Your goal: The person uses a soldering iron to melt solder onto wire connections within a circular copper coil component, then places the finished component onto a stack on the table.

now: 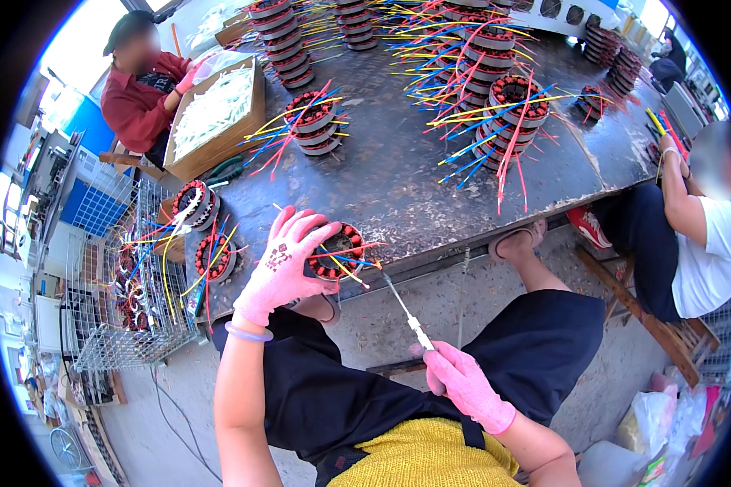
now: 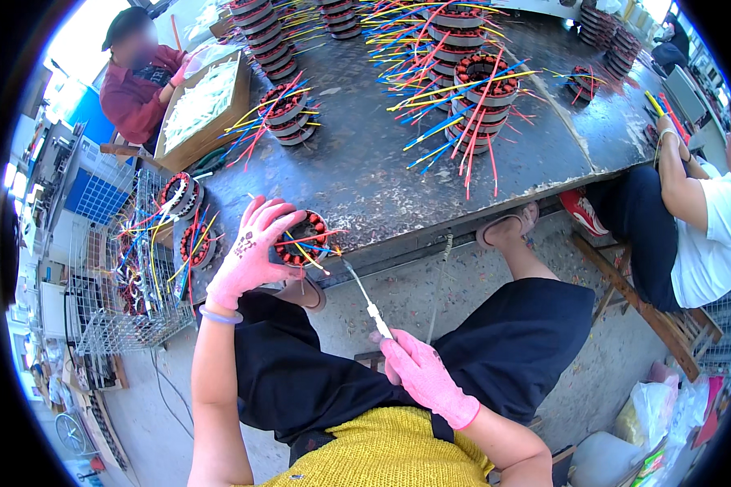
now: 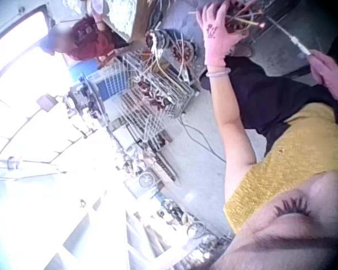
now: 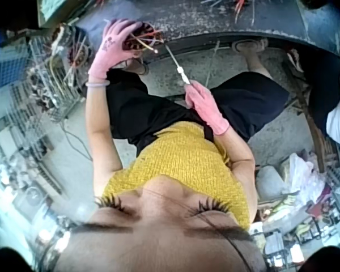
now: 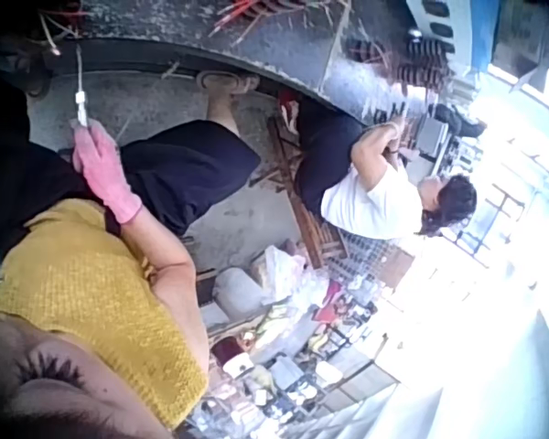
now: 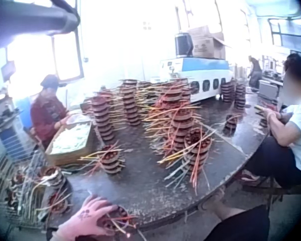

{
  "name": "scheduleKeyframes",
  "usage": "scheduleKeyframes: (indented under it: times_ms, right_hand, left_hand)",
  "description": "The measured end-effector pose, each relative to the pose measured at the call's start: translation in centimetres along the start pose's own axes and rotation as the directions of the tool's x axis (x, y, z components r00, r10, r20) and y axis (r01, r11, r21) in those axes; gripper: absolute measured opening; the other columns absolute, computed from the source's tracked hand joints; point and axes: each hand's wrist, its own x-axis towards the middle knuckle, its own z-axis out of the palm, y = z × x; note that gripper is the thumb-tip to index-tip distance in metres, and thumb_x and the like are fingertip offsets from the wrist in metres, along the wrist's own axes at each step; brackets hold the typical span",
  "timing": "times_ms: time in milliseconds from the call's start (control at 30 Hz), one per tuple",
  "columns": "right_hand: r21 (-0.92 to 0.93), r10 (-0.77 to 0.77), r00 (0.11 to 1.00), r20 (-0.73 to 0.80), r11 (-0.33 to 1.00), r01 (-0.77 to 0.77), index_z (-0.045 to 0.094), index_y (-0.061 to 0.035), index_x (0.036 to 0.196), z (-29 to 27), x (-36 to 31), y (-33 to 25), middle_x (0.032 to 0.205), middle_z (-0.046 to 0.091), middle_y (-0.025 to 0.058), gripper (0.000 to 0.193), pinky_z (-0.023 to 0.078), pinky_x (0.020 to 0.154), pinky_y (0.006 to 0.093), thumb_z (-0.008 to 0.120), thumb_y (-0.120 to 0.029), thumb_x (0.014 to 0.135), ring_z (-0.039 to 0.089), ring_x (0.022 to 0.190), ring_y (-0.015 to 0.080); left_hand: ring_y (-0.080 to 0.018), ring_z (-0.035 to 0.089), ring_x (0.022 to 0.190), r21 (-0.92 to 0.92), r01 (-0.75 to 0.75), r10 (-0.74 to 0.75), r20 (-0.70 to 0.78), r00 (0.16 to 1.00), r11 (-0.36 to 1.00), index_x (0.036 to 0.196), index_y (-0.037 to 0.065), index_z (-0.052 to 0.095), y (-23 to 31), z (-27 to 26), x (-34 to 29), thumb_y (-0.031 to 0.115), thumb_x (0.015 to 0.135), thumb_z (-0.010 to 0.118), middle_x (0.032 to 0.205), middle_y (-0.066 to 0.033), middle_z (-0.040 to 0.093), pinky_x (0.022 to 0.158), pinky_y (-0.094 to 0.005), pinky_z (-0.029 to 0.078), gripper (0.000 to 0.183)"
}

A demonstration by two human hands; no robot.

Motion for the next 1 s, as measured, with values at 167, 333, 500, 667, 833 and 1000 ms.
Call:
scheduleKeyframes:
  times_ms: [167,333,500,667,833,1000]
  right_hand:
    - [0.007,0.006,1.000,-0.009,1.000,-0.006,0.058,-0.0026,0.128,-0.01,0.03,0.18,0.063,0.048,-0.0015,0.037,0.037,0.056,0.0244,0.047,-0.028,0.104,0.044,0.058,0.0065]
    - [0.029,0.007,1.000,-0.006,1.000,-0.007,0.058,-0.0027,0.128,0.06,0.00,0.15,0.063,0.047,-0.0017,0.036,0.037,0.056,0.0241,0.047,-0.027,0.104,0.044,0.058,0.0062]
    - [0.044,-0.010,1.000,0.003,0.999,0.010,0.058,-0.0019,0.128,-0.02,0.08,0.43,0.063,0.047,-0.0020,0.037,0.037,0.056,0.0241,0.047,-0.027,0.104,0.043,0.059,0.0061]
    - [0.116,0.028,1.000,-0.003,0.993,-0.028,0.058,-0.0018,0.128,0.21,-0.09,-0.02,0.064,0.046,-0.0015,0.037,0.036,0.056,0.0238,0.048,-0.028,0.104,0.043,0.059,0.0067]
    - [0.027,0.026,1.000,-0.011,0.999,-0.026,0.058,-0.0021,0.129,-0.05,-0.05,-0.05,0.065,0.047,-0.0016,0.037,0.036,0.056,0.0237,0.047,-0.028,0.104,0.043,0.059,0.0067]
    - [0.019,0.001,1.000,-0.005,1.000,-0.001,0.058,-0.0023,0.128,-0.05,-0.08,-0.34,0.066,0.048,-0.0017,0.038,0.037,0.057,0.0239,0.048,-0.029,0.104,0.044,0.060,0.0067]
  left_hand:
    - [-0.0348,0.039,0.137,0.003,-0.001,0.001,0.008,1.000,1.000,0.138,0.012,0.053,0.15,-0.17,0.03,0.033,0.055,0.087,0.135,-0.0116,0.052,0.121,-0.0518,0.018,0.092]
    - [-0.0350,0.039,0.138,0.009,-0.005,0.005,0.009,1.000,1.000,0.138,0.012,0.052,0.02,-0.09,-0.03,0.033,0.057,0.087,0.135,-0.0117,0.051,0.121,-0.0517,0.018,0.091]
    - [-0.0344,0.040,0.136,0.007,-0.008,0.008,0.001,1.000,1.000,0.137,0.012,0.053,-0.01,-0.06,0.02,0.032,0.056,0.088,0.134,-0.0114,0.052,0.121,-0.0518,0.019,0.091]
    - [-0.0339,0.042,0.135,-0.003,-0.015,0.015,-0.016,1.000,1.000,0.135,0.012,0.055,0.03,0.02,0.08,0.030,0.052,0.089,0.132,-0.0109,0.054,0.120,-0.0518,0.021,0.091]
    - [-0.0328,0.043,0.134,-0.003,-0.017,0.017,-0.030,0.999,1.000,0.134,0.012,0.056,0.03,0.09,0.04,0.030,0.051,0.089,0.130,-0.0103,0.055,0.120,-0.0515,0.022,0.091]
    - [-0.0323,0.044,0.133,0.010,-0.013,0.014,-0.031,0.999,1.000,0.134,0.012,0.056,0.03,0.09,-0.02,0.031,0.051,0.089,0.129,-0.0104,0.055,0.120,-0.0517,0.022,0.091]
